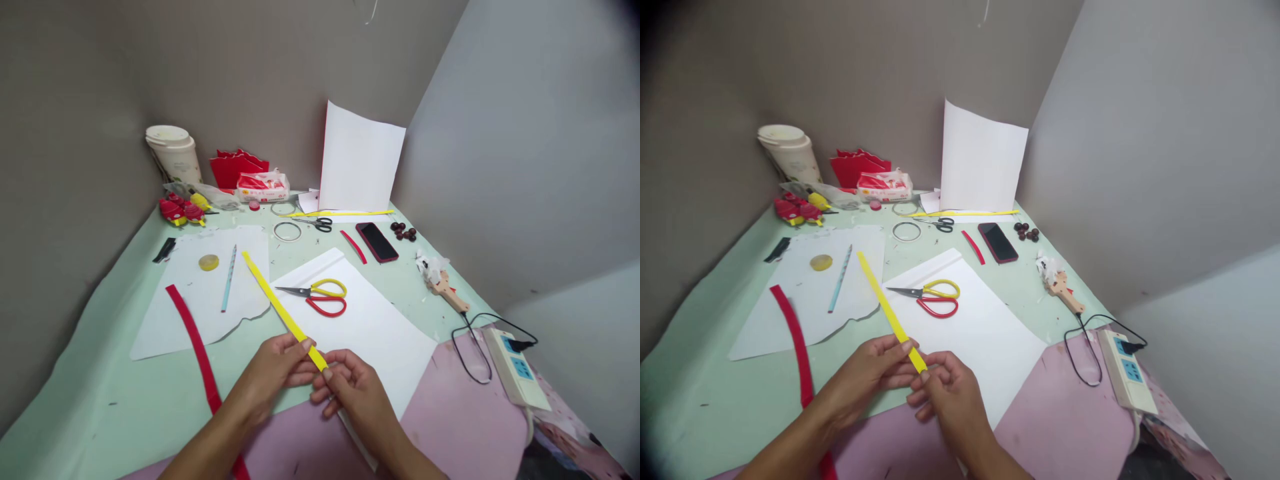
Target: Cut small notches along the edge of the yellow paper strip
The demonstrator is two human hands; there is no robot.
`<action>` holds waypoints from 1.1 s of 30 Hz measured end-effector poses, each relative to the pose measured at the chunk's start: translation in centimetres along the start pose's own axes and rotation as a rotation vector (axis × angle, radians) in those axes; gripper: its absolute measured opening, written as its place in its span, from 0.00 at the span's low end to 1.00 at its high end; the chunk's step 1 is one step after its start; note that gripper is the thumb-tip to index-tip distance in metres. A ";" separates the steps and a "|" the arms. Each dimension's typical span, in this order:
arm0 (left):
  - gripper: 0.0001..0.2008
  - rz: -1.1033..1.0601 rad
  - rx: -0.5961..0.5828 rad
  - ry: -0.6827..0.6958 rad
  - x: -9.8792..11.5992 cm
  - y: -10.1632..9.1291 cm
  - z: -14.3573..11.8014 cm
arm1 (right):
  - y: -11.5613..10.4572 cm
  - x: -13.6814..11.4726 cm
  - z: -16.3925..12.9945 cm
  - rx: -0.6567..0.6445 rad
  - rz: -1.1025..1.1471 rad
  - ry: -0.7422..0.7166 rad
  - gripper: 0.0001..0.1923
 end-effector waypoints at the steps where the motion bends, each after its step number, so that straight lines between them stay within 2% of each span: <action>1: 0.15 -0.010 0.018 0.002 -0.1 -0.1 0.2 | -0.1 0.0 0.0 -0.012 -0.014 0.000 0.21; 4: 0.15 -0.029 0.094 0.001 -0.7 -0.9 0.5 | -1.3 -1.3 0.0 -0.030 -0.158 -0.052 0.17; 8: 0.15 -0.043 0.116 -0.003 -1.0 -1.6 0.5 | -4.0 -7.3 0.3 0.080 -0.702 -0.345 0.08; 10: 0.15 -0.055 0.118 -0.004 -1.0 -1.8 0.5 | -3.7 -10.3 0.7 0.094 -0.952 -0.542 0.09; 12: 0.14 -0.079 0.124 -0.010 -0.9 -2.1 0.4 | -2.1 -11.7 1.6 0.020 -1.118 -0.695 0.13; 16: 0.13 -0.117 0.131 -0.007 -0.9 -2.5 0.2 | 0.5 -11.5 4.6 -0.082 -1.247 -0.773 0.17; 21: 0.12 -0.163 0.118 -0.022 -1.2 -2.9 0.1 | 2.3 -10.6 6.8 -0.112 -1.392 -0.785 0.20; 28: 0.11 -0.194 0.082 -0.011 -1.0 -3.0 -0.1 | 2.4 -10.2 6.9 -0.096 -1.467 -0.756 0.19; 33: 0.12 -0.189 0.083 0.004 -0.8 -3.4 -0.2 | 0.9 -9.9 5.4 -0.032 -1.413 -0.676 0.20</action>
Point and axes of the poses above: each hand's wrist, its own z-axis towards the middle knuckle, its own y-axis out of the palm, x = y × z, the point moved 10 cm from there along z, towards the middle knuckle, and after that the axes turned 2 degrees about z, right-handed, at the moved point
